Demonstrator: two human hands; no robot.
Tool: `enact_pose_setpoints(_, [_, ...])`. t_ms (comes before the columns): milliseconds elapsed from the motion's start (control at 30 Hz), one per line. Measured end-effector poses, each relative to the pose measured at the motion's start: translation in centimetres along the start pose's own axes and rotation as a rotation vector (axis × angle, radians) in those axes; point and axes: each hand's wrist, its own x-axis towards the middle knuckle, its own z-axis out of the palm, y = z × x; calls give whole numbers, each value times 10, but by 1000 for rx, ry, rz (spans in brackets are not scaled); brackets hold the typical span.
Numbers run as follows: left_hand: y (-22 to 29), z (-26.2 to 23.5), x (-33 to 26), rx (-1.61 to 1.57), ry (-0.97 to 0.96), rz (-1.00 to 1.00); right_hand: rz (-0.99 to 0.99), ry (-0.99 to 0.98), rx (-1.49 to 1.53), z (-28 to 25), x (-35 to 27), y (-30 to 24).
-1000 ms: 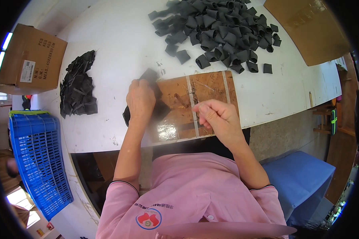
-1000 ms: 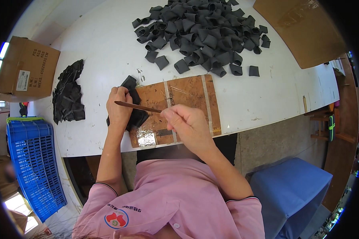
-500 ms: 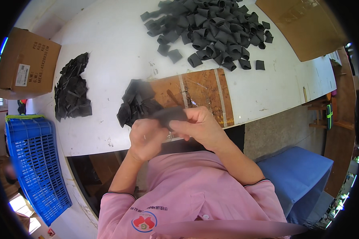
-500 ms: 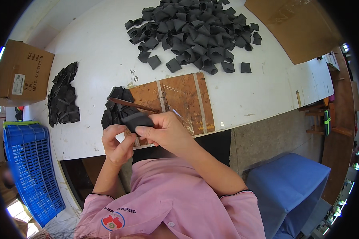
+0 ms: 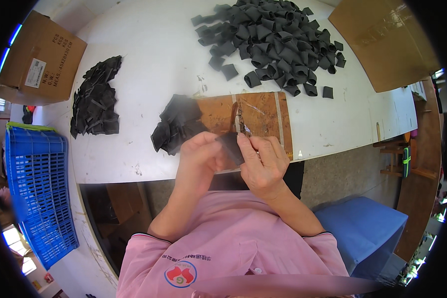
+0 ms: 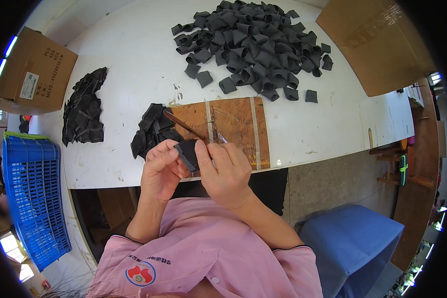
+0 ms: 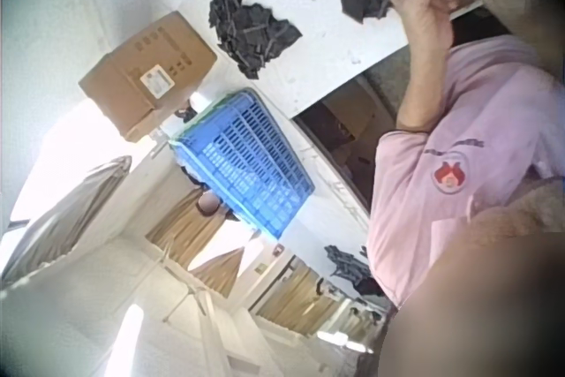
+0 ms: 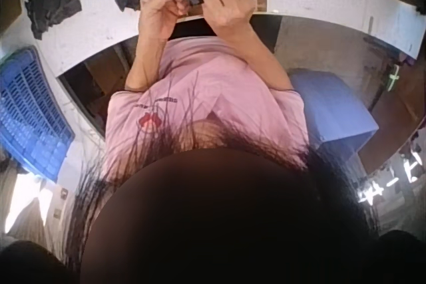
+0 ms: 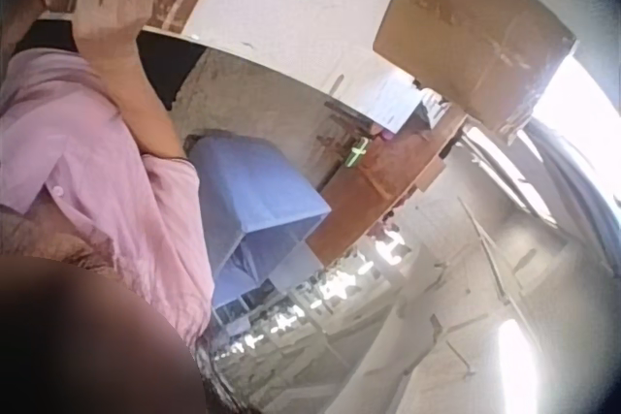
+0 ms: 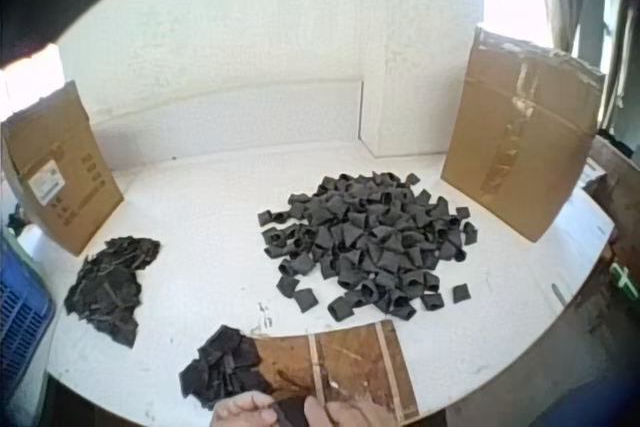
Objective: Manually processing and inspecting small black rubber industrial components at a workbench.
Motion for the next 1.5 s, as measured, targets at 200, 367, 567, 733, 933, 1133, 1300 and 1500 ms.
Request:
enact_pose_setpoints(200, [0, 2, -4, 148, 118, 88, 176, -158, 215, -4, 8, -1])
enact_pose_setpoints(367, [-1, 8, -10, 723, 87, 440, 316, -245, 449, -11, 17, -2])
enact_pose_setpoints(567, [-20, 12, 0, 1174, 296, 835, 56, -161, 183, 5, 17, -5])
enact_pose_setpoints(733, [-4, 22, 4, 199, 182, 273, 323, -27, 280, 12, 9, 4])
enact_pose_setpoints(933, [3, 18, -2, 465, 69, 275, 1086, -298, 1294, -10, 19, 12])
enact_pose_setpoints(1133, [4, 34, -3, 679, 240, 632, 1519, -345, 1757, -22, 49, -3])
enact_pose_setpoints(1300, [34, 28, 8, -690, -610, -108, 1046, -562, 1553, -31, 76, 11])
enact_pose_setpoints(1500, [57, 42, 15, -392, -302, -71, 1009, -658, 1496, -4, 82, 33])
